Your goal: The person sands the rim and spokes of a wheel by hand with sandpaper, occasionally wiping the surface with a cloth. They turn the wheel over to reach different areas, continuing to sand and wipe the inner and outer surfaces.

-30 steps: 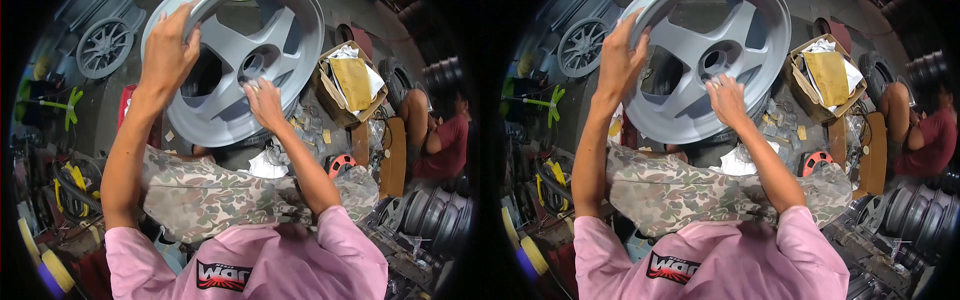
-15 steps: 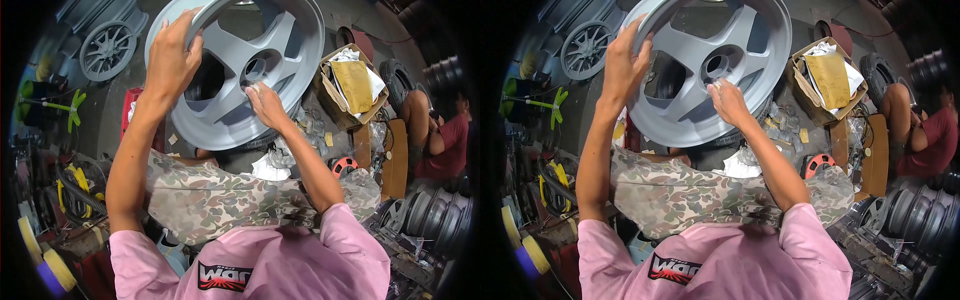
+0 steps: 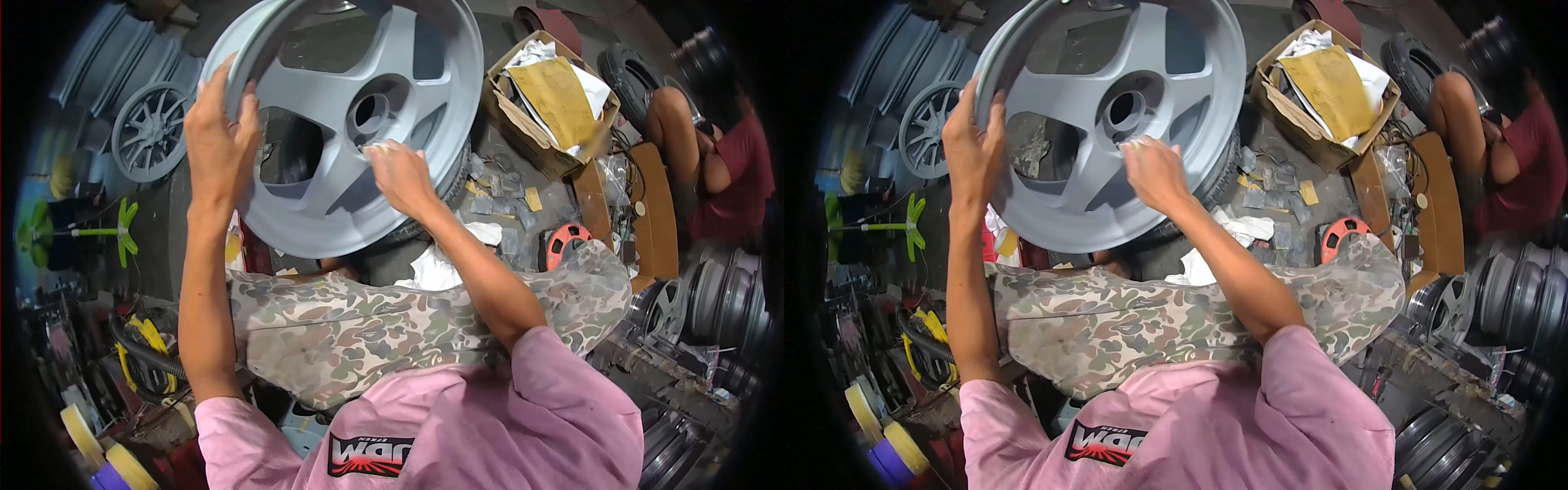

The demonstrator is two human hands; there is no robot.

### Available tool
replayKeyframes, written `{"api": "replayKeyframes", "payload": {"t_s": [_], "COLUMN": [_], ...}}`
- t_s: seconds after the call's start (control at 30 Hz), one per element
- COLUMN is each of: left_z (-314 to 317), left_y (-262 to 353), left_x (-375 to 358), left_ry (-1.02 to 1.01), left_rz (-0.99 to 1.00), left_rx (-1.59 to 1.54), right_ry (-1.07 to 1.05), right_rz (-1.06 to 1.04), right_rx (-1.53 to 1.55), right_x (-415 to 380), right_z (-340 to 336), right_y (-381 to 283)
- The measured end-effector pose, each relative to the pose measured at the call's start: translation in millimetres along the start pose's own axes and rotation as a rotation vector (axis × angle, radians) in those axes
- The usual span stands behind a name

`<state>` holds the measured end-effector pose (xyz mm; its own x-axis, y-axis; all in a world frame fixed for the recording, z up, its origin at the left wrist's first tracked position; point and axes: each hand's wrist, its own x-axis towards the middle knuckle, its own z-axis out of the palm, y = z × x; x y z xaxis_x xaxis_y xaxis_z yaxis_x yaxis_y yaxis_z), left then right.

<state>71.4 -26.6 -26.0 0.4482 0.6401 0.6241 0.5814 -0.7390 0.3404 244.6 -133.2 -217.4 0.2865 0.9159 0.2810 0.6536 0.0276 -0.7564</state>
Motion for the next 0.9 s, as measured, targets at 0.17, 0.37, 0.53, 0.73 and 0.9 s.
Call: {"api": "replayKeyframes", "payload": {"t_s": [0.17,0.37,0.53,0.73,0.9], "left_z": [2,2,1,0,0], "left_y": [-9,-13,-13,-4,-3], "left_x": [-1,0,-1,2,-1], "left_ry": [0.012,0.021,0.02,0.005,0.011], "left_rz": [0.015,0.114,0.111,0.093,0.004], "left_rx": [-0.004,0.059,0.031,0.04,-0.064], "right_ry": [-0.12,0.045,-0.153,0.289,0.181], "right_rz": [0.306,-0.029,0.3,-0.209,-0.43], "right_rx": [0.559,-0.146,0.701,0.176,-0.244], "right_x": [24,-7,25,57,37], "right_z": [-4,-8,-7,-28,-12], "right_y": [-41,10,-14,-12,-17]}}
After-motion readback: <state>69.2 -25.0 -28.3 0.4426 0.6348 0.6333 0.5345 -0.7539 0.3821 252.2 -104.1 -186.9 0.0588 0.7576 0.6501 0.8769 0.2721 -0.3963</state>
